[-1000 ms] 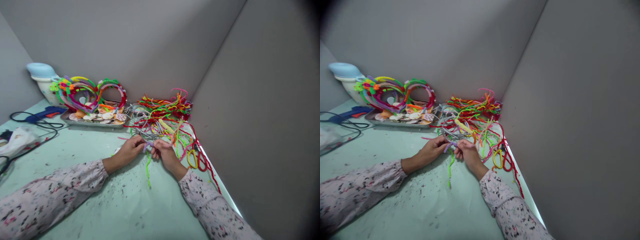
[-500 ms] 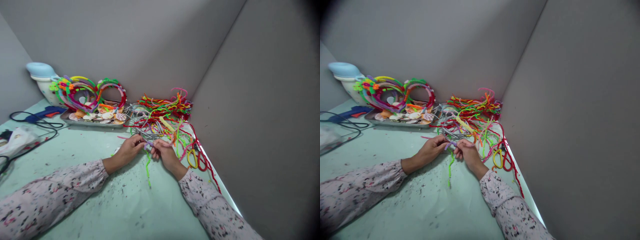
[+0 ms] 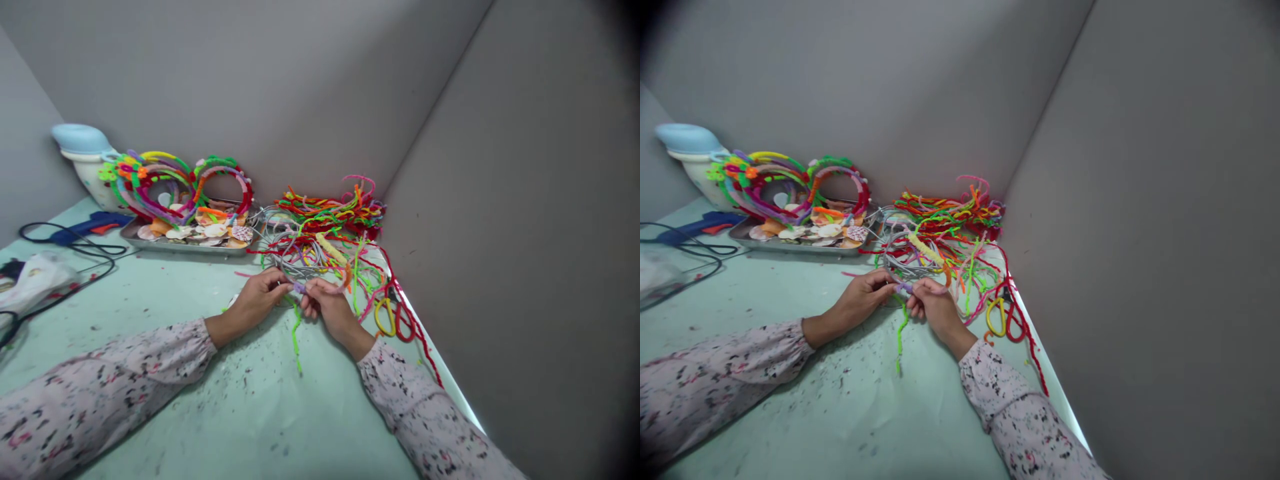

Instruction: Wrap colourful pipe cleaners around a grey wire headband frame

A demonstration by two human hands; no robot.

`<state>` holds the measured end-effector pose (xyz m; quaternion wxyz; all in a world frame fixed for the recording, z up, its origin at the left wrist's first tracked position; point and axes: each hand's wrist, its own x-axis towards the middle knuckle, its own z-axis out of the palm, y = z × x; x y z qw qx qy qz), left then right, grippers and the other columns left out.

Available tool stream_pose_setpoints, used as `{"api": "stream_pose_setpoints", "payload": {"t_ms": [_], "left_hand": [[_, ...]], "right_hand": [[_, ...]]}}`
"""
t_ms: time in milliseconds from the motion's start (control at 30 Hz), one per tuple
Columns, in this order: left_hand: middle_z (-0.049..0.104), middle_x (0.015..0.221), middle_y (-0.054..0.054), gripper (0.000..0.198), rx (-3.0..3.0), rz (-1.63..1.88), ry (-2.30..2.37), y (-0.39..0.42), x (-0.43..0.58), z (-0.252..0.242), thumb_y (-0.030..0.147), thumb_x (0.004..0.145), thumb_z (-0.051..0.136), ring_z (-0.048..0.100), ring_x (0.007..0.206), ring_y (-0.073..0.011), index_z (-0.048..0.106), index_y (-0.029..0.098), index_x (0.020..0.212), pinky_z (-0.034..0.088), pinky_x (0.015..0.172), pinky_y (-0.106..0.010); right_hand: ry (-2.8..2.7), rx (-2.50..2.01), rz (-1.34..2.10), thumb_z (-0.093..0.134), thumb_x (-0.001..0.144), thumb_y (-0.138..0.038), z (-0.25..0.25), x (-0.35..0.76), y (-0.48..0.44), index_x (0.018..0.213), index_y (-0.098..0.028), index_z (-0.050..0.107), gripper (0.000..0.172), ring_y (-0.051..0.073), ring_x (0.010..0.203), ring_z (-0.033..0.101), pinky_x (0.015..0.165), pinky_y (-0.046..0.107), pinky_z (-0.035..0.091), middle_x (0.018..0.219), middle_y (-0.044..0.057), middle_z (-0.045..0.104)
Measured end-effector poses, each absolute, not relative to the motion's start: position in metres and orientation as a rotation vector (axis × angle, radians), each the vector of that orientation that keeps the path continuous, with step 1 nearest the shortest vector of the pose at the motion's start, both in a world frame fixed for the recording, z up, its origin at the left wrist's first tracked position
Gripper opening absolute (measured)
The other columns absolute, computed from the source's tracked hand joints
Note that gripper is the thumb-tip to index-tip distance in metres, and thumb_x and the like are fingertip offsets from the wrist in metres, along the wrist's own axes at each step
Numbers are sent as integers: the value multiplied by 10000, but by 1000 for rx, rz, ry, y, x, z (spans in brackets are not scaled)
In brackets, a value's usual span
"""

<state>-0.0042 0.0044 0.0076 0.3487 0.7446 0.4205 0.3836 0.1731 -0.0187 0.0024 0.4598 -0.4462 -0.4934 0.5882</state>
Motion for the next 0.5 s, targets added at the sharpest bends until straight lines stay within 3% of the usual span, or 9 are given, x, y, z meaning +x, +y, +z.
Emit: {"api": "stream_pose_setpoints", "payload": {"t_ms": [500], "left_hand": [[517,618,30,241,1763,994,1077,3,-4,3,373,841,568,443,566,-109,580,159,731,355,536,-220]], "right_hand": [[-1254,-1155,1374,541,809,-329,0,168,-21,718,-187,547,168,73,461,517,436,185,348,583,-27,603]]}}
